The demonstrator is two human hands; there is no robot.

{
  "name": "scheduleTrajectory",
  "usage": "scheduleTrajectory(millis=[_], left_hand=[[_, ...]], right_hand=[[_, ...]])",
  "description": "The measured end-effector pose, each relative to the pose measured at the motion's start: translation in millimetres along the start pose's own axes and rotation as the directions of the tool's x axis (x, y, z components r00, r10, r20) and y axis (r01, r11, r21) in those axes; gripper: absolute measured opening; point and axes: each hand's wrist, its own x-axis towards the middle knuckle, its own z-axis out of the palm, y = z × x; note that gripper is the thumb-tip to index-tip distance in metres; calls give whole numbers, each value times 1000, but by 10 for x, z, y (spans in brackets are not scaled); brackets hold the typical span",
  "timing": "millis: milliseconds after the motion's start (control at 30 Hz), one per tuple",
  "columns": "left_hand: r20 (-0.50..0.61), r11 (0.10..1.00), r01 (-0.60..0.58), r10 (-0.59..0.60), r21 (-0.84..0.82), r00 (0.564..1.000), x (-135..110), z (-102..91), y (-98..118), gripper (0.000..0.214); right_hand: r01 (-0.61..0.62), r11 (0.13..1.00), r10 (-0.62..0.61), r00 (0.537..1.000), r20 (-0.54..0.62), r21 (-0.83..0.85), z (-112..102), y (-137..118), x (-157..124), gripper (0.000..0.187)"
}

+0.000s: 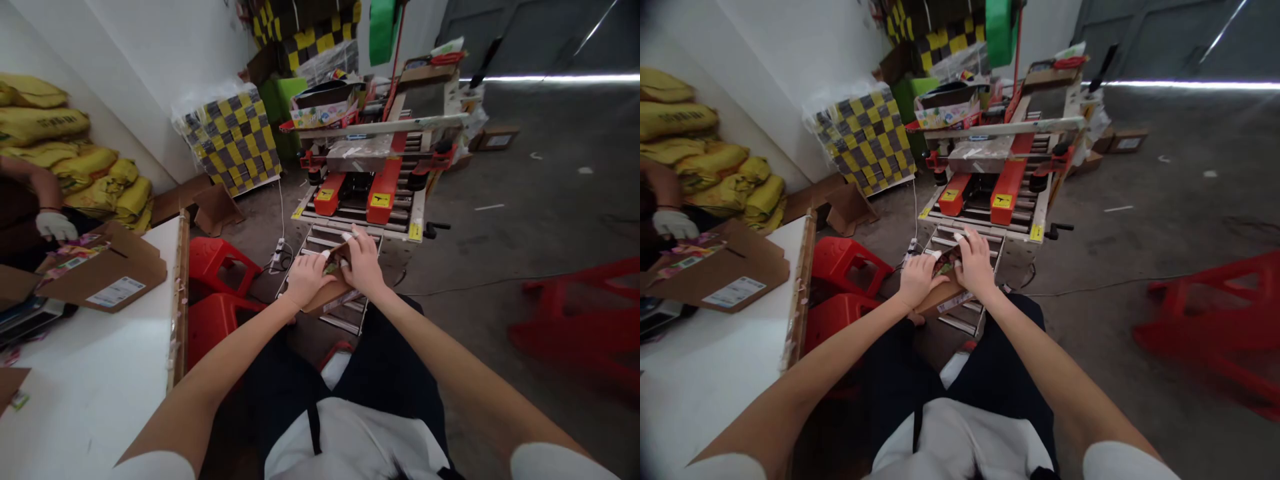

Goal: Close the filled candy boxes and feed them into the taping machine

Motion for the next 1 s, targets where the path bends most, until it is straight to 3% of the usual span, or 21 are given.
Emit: scheduleTrajectory(millis=[100,233,333,433,500,567,633,667,767,867,933,1000], left_hand=[[39,997,-48,51,-64,998,-20,-16,6,37],[118,969,-13,43,-245,992,-96,-52,-11,29],[259,970,67,-4,-235,966,-172,-112,75,52],[397,975,208,-162,-75,903,-156,-173,272,90],[429,951,307,-287,23,857,-72,-188,407,93],[426,925,375,-364,63,828,55,-170,507,90],[410,904,423,-408,59,816,199,-124,560,85],[399,894,446,-428,53,811,269,-96,567,77],[378,851,524,-492,21,784,428,-33,491,49],[477,827,516,-369,-223,798,438,-38,234,61],[527,703,485,-184,-520,830,351,-40,-7,87],[511,420,515,-133,-747,849,214,13,-243,89]], right_hand=[[73,997,-75,995,62,29,-19,-24,-46,57],[135,987,-119,979,166,-92,-63,-31,-243,51],[209,965,-158,944,289,-157,-61,65,-256,56],[265,962,-217,884,413,-60,17,222,-1,52],[200,979,-191,871,453,28,90,287,200,52],[-2,991,-57,895,442,133,156,272,299,57],[-210,937,74,900,429,279,204,181,245,64],[-256,905,92,898,431,340,217,123,172,67],[-191,903,4,900,435,386,200,-14,-78,75],[-89,944,-77,878,473,318,142,-68,-164,81],[-22,971,-102,861,498,237,139,-96,-131,90],[39,992,-91,870,484,117,193,-104,-57,94]])
